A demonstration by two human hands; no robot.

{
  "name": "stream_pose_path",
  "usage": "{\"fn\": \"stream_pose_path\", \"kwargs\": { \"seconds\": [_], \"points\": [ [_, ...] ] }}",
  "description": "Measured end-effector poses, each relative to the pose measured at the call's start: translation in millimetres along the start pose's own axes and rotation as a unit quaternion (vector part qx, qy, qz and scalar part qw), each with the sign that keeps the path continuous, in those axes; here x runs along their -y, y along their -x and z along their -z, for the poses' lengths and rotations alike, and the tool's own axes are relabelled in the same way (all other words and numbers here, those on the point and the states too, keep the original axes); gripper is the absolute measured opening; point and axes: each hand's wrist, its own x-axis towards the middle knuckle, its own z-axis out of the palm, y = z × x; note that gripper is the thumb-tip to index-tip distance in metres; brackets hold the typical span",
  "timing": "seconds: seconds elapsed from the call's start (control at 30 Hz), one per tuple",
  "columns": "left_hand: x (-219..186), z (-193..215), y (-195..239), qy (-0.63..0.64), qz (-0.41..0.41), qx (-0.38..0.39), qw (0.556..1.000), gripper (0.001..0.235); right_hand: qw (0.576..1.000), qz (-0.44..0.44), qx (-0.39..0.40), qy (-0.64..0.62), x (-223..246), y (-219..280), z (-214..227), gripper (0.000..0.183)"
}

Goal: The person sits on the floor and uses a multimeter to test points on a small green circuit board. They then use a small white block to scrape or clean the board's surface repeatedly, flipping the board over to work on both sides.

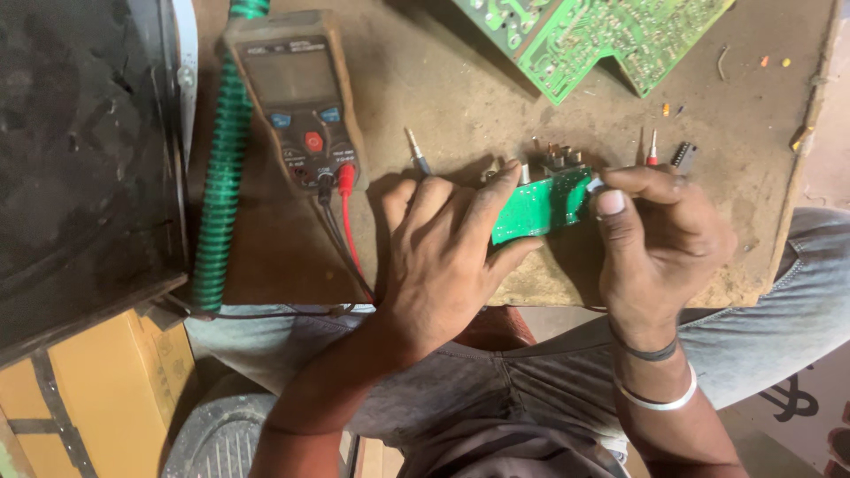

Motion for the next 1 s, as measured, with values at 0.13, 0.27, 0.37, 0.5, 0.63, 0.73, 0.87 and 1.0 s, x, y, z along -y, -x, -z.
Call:
{"fn": "stream_pose_path", "kwargs": {
  "seconds": [0.13, 0.27, 0.37, 0.5, 0.63, 0.73, 0.87, 1.0],
  "points": [
    [-0.6, -2.2, -0.6, -0.010, 0.005, 0.002, 1.000, 0.071, 1.000, 0.013, 0.024, 0.007, -0.2, -0.4, -2.0, 0.006],
    [-0.5, -3.8, 0.0, 0.000, 0.011, 0.007, 1.000, 0.071, 0.996, 0.053, 0.059, 0.033, 3.2, -4.9, -4.7, 0.007],
    [-0.4, -4.0, 0.6, 0.006, 0.013, 0.010, 1.000, 0.072, 0.992, 0.067, 0.087, 0.069, 7.6, -9.1, -8.6, 0.010],
    [0.7, -4.1, 0.6, 0.012, 0.013, 0.008, 1.000, 0.072, 0.977, 0.112, 0.117, 0.136, 12.2, -15.6, -13.4, 0.016],
    [1.3, -3.0, 2.7, 0.021, 0.012, 0.012, 1.000, 0.065, 0.949, 0.190, 0.137, 0.209, 17.2, -15.8, -17.2, 0.017],
    [1.0, -2.8, 1.4, 0.031, 0.011, 0.003, 0.999, 0.062, 0.944, 0.208, 0.135, 0.219, 19.3, -17.9, -19.7, 0.016],
    [1.8, -3.7, 1.8, 0.036, 0.016, 0.010, 0.999, 0.060, 0.954, 0.184, 0.130, 0.195, 18.3, -17.0, -22.2, 0.015],
    [1.3, -4.1, 2.7, 0.035, 0.032, 0.024, 0.999, 0.063, 0.944, 0.205, 0.147, 0.215, 19.6, -16.1, -23.7, 0.016]
  ]
}}
